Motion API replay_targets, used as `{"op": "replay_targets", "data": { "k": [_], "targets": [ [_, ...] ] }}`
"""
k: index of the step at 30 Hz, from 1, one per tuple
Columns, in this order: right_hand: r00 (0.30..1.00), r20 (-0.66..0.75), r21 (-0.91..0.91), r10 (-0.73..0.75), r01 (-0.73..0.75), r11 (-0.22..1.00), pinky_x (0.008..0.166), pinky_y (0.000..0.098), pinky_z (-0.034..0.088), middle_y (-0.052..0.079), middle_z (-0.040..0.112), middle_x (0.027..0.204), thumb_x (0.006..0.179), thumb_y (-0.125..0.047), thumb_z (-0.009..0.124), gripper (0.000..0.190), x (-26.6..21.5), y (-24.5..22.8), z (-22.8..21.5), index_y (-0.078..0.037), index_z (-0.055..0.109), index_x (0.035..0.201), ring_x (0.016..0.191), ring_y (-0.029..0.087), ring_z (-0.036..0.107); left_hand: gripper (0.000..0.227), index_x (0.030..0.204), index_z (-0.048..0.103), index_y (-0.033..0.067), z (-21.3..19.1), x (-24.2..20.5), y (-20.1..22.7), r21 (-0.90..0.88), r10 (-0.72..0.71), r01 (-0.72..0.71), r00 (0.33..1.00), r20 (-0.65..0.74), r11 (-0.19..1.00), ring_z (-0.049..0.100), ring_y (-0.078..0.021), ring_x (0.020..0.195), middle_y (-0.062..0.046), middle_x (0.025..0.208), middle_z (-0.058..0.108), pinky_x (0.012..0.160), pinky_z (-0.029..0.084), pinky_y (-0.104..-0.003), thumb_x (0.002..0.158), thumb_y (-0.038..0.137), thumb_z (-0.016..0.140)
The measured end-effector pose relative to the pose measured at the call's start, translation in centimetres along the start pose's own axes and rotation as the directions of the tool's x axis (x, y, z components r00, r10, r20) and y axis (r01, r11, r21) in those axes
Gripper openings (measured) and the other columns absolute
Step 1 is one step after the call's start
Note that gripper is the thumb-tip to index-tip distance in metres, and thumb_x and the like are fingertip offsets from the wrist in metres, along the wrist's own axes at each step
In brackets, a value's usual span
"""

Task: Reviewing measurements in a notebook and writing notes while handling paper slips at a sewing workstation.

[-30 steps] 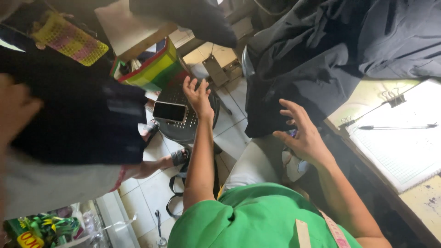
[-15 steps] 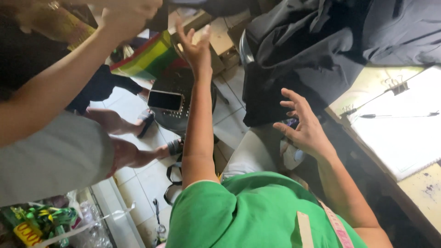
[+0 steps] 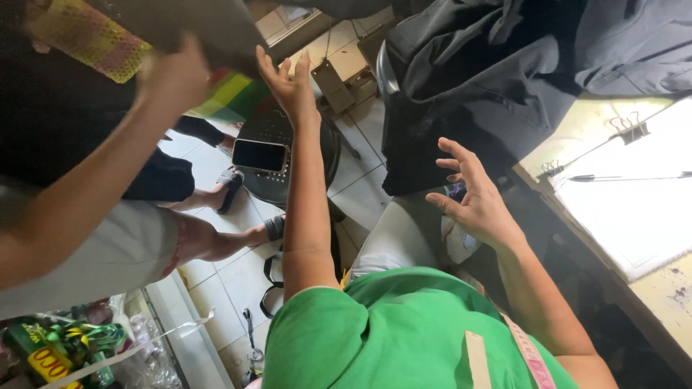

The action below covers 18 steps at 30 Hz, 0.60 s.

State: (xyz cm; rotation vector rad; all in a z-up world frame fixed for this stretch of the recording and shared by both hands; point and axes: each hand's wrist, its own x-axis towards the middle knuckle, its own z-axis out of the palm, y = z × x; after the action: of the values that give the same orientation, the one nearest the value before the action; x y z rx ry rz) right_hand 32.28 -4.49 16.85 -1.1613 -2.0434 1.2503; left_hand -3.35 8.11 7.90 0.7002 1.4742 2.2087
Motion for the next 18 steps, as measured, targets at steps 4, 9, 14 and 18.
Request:
{"op": "replay_targets", "data": {
  "k": [4, 9, 14, 18],
  "targets": [
    [1.000, 0.002, 0.005, -0.016, 0.016, 1.000, 0.055, 0.0236, 0.055, 0.009, 0.038, 0.158, 0.089, -0.019, 0.073, 0.078, -0.3, 0.1, 0.0, -0.021, 0.031, 0.156, 0.133, 0.024, 0.052, 0.092, 0.160, 0.021, 0.0208, -1.1, -0.9, -2.2, -0.017, -0.044, 0.043, 0.999, -0.019, 0.999, 0.045, -0.0433, 0.144, -0.025, 0.170, 0.011, 0.112, 0.051, -0.053, 0.088, 0.012, 0.076],
    [0.987, -0.124, -0.006, -0.105, 0.105, 0.994, 0.094, 0.0507, 0.055, 0.017, 0.047, 0.153, 0.084, -0.014, 0.081, 0.087, 0.6, 2.8, 0.9, -0.013, 0.034, 0.158, 0.130, 0.039, 0.057, 0.079, 0.164, 0.023, 0.0155, -1.3, -5.1, -3.0, 0.043, -0.100, 0.099, 0.995, 0.018, 0.994, 0.033, -0.0577, 0.144, -0.035, 0.165, 0.007, 0.118, 0.035, -0.067, 0.100, 0.008, 0.070],
    [0.988, -0.120, 0.004, -0.099, 0.100, 0.995, 0.097, 0.0497, 0.053, 0.017, 0.047, 0.153, 0.082, -0.016, 0.083, 0.090, -0.2, 1.7, 1.0, -0.014, 0.034, 0.158, 0.131, 0.038, 0.056, 0.086, 0.162, 0.028, 0.0213, -5.6, -8.3, -9.1, 0.096, -0.259, 0.259, 0.966, -0.015, 0.961, 0.052, -0.0476, 0.135, -0.030, 0.164, 0.014, 0.111, 0.044, -0.061, 0.094, 0.013, 0.079],
    [0.990, -0.108, 0.011, -0.094, 0.096, 0.995, 0.101, 0.0509, 0.051, 0.017, 0.046, 0.153, 0.082, -0.016, 0.083, 0.090, -0.9, -0.2, 1.1, -0.013, 0.034, 0.158, 0.132, 0.039, 0.056, 0.083, 0.160, 0.032, 0.0235, -7.8, -9.2, -9.3, 0.179, -0.251, 0.255, 0.967, -0.047, 0.950, 0.061, -0.0472, 0.126, -0.031, 0.161, 0.022, 0.103, 0.051, -0.059, 0.093, 0.012, 0.079]
  ]
}}
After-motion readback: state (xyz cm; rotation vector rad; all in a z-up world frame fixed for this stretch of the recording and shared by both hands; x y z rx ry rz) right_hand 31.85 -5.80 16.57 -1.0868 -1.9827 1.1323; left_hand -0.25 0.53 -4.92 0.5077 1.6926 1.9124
